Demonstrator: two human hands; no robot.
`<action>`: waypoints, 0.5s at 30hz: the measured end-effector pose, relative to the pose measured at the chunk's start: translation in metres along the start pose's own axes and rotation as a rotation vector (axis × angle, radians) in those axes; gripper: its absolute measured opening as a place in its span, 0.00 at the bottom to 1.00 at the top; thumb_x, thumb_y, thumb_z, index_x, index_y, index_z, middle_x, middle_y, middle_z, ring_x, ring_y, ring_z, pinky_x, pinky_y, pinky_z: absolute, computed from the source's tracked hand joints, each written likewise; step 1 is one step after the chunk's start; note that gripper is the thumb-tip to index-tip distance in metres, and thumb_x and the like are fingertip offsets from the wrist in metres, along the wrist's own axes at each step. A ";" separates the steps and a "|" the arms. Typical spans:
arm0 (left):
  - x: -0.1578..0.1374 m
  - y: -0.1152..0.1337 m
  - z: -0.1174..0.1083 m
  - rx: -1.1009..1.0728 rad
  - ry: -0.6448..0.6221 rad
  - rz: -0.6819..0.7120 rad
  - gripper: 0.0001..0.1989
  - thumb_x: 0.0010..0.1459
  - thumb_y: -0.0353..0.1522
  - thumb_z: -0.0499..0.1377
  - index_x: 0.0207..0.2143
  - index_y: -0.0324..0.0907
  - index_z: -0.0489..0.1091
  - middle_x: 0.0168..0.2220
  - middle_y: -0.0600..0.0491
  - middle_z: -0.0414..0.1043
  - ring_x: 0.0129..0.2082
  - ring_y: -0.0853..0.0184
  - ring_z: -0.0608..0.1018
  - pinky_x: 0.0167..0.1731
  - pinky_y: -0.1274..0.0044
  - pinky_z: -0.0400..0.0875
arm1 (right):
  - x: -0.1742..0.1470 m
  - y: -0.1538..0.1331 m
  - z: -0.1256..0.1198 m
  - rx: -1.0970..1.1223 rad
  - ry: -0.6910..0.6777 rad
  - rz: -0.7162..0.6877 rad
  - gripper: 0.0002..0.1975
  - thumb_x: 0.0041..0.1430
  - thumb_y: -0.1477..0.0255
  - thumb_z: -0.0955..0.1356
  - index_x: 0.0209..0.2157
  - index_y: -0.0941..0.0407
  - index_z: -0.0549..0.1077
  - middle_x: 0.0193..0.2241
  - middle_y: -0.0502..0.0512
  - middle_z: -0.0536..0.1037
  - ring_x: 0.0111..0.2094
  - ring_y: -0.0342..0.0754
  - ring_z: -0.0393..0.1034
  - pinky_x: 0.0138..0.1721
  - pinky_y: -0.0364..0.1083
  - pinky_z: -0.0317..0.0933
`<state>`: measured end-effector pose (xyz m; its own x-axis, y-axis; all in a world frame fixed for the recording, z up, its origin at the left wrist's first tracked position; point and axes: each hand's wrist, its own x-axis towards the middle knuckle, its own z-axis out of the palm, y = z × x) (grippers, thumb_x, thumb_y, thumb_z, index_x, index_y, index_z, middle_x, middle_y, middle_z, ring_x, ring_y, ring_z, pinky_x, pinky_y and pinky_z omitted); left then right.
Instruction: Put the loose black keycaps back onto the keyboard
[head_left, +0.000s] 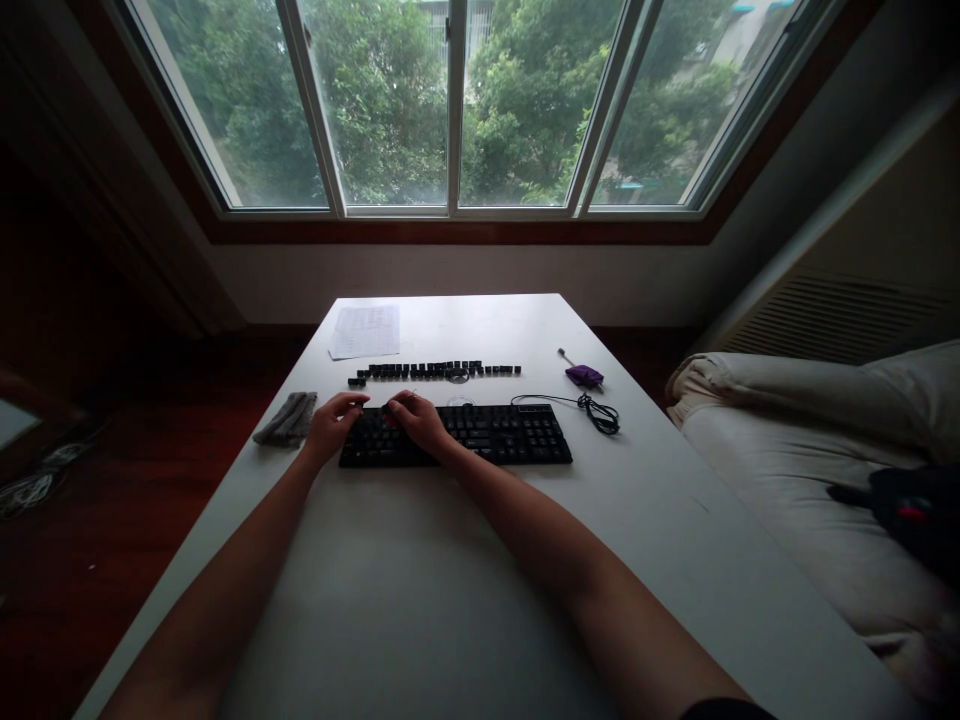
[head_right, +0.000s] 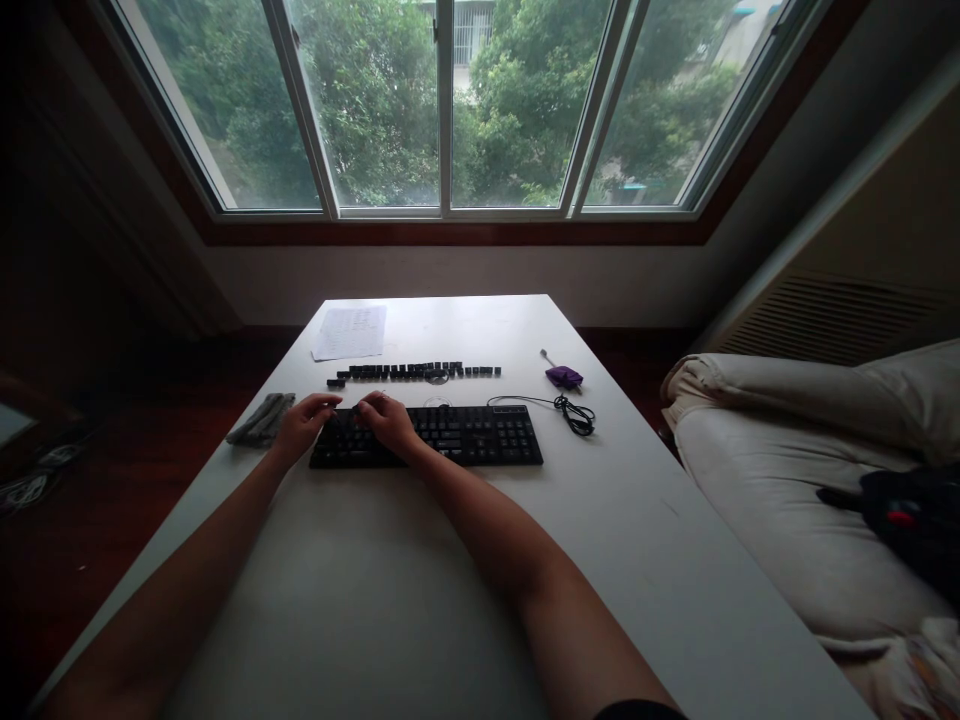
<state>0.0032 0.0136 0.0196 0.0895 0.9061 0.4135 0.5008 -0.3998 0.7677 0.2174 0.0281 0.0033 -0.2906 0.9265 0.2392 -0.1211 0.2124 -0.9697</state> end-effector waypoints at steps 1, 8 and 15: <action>0.000 -0.003 0.000 0.011 0.020 -0.029 0.14 0.61 0.37 0.57 0.46 0.46 0.76 0.46 0.50 0.78 0.41 0.62 0.80 0.44 0.70 0.74 | 0.000 0.000 0.000 -0.002 -0.002 0.003 0.13 0.62 0.59 0.67 0.37 0.55 0.73 0.27 0.50 0.79 0.31 0.48 0.78 0.34 0.44 0.70; 0.000 -0.009 -0.001 0.021 0.078 -0.111 0.17 0.59 0.39 0.59 0.49 0.46 0.75 0.42 0.51 0.80 0.36 0.63 0.81 0.41 0.71 0.74 | -0.004 -0.005 0.002 -0.067 -0.030 -0.008 0.11 0.63 0.60 0.67 0.36 0.54 0.73 0.28 0.50 0.78 0.32 0.48 0.78 0.36 0.45 0.70; 0.004 -0.008 0.002 0.027 0.087 -0.136 0.21 0.58 0.42 0.60 0.52 0.46 0.75 0.42 0.49 0.81 0.38 0.61 0.81 0.42 0.70 0.75 | -0.010 -0.016 0.004 -0.232 -0.037 -0.033 0.10 0.64 0.62 0.66 0.36 0.53 0.74 0.28 0.49 0.79 0.32 0.47 0.77 0.38 0.44 0.67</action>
<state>0.0010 0.0203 0.0146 -0.0549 0.9359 0.3480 0.5267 -0.2690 0.8064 0.2189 0.0140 0.0165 -0.3253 0.9068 0.2683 0.0889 0.3118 -0.9460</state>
